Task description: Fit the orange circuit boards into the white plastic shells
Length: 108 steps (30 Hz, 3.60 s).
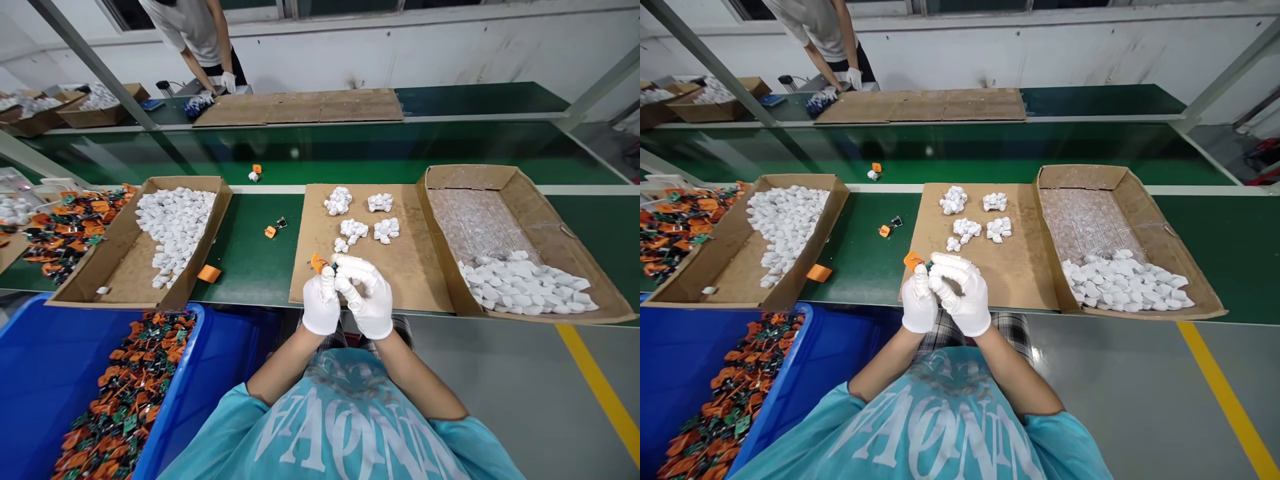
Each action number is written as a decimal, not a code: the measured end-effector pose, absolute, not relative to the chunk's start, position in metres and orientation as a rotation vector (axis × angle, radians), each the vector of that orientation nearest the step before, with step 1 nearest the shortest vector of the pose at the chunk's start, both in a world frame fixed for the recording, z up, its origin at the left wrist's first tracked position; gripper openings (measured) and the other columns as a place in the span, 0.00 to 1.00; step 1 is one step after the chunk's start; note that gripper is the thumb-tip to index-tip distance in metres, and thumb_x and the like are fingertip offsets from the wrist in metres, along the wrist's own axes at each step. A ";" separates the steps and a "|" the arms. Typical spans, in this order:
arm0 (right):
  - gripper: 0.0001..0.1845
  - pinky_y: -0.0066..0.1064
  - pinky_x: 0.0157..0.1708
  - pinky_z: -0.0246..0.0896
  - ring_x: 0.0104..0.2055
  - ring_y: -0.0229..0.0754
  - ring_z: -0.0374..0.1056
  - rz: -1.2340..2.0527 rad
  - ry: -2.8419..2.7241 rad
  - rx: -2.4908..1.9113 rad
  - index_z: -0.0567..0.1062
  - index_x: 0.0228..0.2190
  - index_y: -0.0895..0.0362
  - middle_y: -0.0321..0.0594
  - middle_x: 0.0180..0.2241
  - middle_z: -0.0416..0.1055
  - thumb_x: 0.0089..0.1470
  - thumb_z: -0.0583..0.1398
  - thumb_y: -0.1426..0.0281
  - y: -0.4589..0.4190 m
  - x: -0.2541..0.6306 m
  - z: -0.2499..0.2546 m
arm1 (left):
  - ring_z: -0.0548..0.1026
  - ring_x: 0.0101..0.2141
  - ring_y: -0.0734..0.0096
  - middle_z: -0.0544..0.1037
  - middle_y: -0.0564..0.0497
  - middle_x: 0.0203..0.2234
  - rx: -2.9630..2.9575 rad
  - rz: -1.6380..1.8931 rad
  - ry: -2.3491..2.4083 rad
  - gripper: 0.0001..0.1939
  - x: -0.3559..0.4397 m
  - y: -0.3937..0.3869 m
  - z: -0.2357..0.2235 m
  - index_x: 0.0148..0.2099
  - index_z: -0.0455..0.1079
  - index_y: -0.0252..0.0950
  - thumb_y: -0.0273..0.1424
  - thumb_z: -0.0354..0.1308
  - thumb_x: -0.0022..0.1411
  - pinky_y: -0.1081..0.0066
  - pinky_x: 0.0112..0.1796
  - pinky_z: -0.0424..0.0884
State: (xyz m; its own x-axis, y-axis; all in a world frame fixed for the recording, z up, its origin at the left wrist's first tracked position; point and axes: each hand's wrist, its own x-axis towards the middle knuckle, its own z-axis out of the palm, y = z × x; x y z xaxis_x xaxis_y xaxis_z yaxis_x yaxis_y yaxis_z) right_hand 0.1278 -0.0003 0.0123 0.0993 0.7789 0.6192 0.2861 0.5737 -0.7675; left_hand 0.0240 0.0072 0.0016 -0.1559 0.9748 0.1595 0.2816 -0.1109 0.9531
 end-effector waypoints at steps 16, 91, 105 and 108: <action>0.14 0.37 0.45 0.69 0.44 0.44 0.73 0.546 -1.684 -0.919 0.76 0.43 0.51 0.42 0.43 0.76 0.59 0.58 0.58 0.002 0.140 0.019 | 0.60 0.12 0.75 0.60 0.52 0.06 1.270 1.018 1.281 0.38 0.016 0.002 0.019 0.13 0.56 0.39 0.60 0.32 0.61 0.71 0.18 0.57; 0.12 0.39 0.45 0.71 0.45 0.43 0.73 0.275 -1.649 -0.957 0.73 0.43 0.47 0.40 0.43 0.71 0.57 0.59 0.71 -0.006 0.142 0.024 | 0.75 0.47 0.57 0.78 0.43 0.44 1.284 1.244 1.058 0.26 0.005 0.001 0.005 0.47 0.72 0.36 0.52 0.56 0.57 0.60 0.52 0.68; 0.18 0.43 0.49 0.66 0.46 0.45 0.69 0.303 -1.788 -1.017 0.72 0.47 0.49 0.42 0.44 0.70 0.53 0.62 0.64 -0.009 0.152 0.018 | 0.72 0.26 0.67 0.74 0.50 0.21 1.305 0.991 1.036 0.28 0.001 0.011 0.009 0.25 0.69 0.36 0.59 0.54 0.53 0.66 0.32 0.72; 0.24 0.45 0.50 0.65 0.49 0.48 0.69 0.321 -1.858 -0.967 0.70 0.50 0.49 0.44 0.47 0.71 0.51 0.64 0.61 -0.005 0.158 0.016 | 0.61 0.17 0.76 0.64 0.54 0.13 1.186 0.925 1.017 0.34 0.004 0.010 0.012 0.17 0.60 0.36 0.63 0.54 0.48 0.71 0.20 0.62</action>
State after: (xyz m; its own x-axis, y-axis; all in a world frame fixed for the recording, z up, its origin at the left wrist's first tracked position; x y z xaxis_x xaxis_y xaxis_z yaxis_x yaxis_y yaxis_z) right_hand 0.1578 -0.0052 0.0165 -0.2047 0.7379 0.6431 0.4793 0.6484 -0.5915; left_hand 0.0037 0.0096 0.0118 0.2874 0.9490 -0.1299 -0.0401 0.1474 0.9883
